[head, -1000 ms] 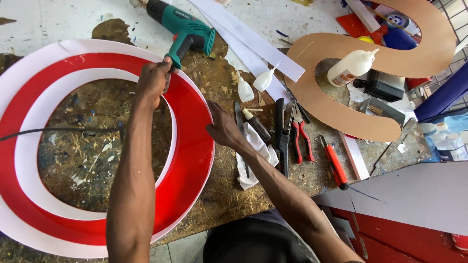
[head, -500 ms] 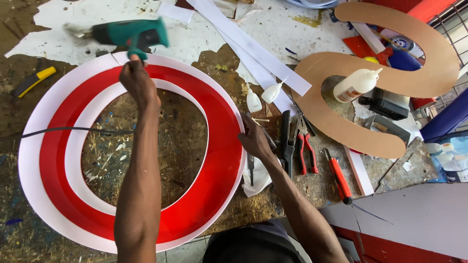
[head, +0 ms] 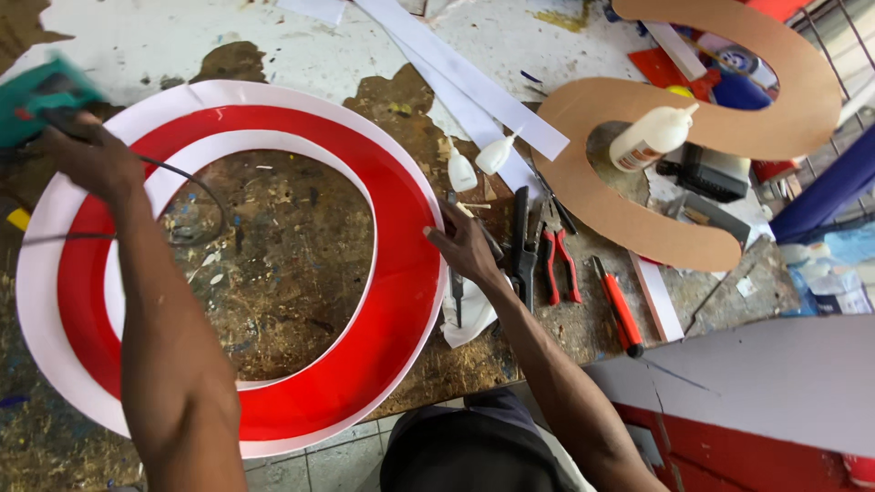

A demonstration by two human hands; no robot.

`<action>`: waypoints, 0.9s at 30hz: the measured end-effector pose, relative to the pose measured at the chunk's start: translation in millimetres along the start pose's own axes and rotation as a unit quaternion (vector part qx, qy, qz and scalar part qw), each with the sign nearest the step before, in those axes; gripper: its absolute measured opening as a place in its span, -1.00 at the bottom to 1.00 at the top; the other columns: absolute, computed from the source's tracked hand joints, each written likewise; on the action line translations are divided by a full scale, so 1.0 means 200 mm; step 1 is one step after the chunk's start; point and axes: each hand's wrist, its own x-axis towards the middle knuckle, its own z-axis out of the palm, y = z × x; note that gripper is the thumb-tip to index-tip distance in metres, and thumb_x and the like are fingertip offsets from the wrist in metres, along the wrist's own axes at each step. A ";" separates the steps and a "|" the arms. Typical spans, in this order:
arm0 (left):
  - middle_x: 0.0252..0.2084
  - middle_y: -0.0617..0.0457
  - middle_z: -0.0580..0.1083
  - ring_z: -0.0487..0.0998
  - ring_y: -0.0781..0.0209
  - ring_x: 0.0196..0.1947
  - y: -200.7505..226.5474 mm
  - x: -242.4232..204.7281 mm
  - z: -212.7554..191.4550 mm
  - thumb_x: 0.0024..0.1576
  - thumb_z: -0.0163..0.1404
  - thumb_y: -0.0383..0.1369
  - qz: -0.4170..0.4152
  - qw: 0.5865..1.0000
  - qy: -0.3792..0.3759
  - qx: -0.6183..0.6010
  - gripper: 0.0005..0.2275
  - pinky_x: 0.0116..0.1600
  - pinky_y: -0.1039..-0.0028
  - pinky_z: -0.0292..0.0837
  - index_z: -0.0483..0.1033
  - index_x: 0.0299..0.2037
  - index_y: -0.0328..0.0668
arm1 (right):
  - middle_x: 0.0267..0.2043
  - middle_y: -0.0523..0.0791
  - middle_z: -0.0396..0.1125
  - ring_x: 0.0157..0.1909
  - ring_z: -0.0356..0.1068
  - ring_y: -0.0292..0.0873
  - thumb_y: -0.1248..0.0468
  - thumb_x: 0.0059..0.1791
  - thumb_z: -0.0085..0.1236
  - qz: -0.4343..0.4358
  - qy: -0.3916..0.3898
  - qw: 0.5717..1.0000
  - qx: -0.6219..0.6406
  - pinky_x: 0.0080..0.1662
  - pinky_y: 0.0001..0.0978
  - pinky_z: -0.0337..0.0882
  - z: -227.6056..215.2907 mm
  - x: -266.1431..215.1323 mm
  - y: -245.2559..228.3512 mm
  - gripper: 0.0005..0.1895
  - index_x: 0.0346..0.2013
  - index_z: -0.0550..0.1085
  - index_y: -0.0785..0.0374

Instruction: The person uses a heat gun to soften a white strip on a red circular sign, then presses and smooths the strip into place. They wipe the surface with a cloth and continue adjusting the strip along the edge of the sign.

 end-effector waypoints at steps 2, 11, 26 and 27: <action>0.25 -0.25 0.32 0.41 -0.46 0.19 0.27 -0.10 -0.27 0.46 0.02 0.19 0.027 0.994 -0.103 0.026 -0.45 0.06 -0.34 0.45 0.25 0.36 -0.04 | 0.37 0.05 0.50 0.24 0.64 0.10 -0.25 0.11 0.08 0.023 0.014 1.000 0.007 0.10 0.05 0.73 0.01 -0.02 0.04 -0.11 0.58 0.32 0.23; 0.10 -0.30 0.63 0.62 -0.44 0.25 1.68 -0.78 -1.09 0.40 0.12 -0.31 0.107 0.783 -0.512 -0.336 -0.69 0.36 -0.12 0.46 0.67 0.25 -0.34 | 0.43 0.37 0.40 0.48 0.39 0.37 0.16 0.25 0.21 0.008 0.130 0.986 0.104 0.41 0.20 0.48 0.16 -0.08 0.22 -0.38 0.57 0.39 0.39; 0.17 -0.53 0.55 0.60 -0.62 0.20 2.11 -1.34 -1.43 0.28 0.08 -0.42 0.022 0.628 -0.753 -0.198 -0.63 0.15 -0.30 0.61 0.54 0.23 -0.54 | 0.25 0.19 0.56 0.34 0.55 0.13 0.31 0.15 0.35 -0.007 0.195 0.975 0.102 0.29 0.05 0.58 0.04 -0.20 0.28 -0.57 0.33 0.64 0.29; 0.18 -0.56 0.53 0.59 -0.66 0.21 2.12 -1.34 -1.43 0.26 0.09 -0.44 0.015 0.631 -0.750 -0.197 -0.62 0.14 -0.34 0.61 0.53 0.25 -0.55 | 0.23 0.21 0.55 0.34 0.54 0.19 0.31 0.16 0.34 -0.023 0.199 0.974 0.103 0.28 0.07 0.57 0.03 -0.21 0.27 -0.59 0.31 0.64 0.32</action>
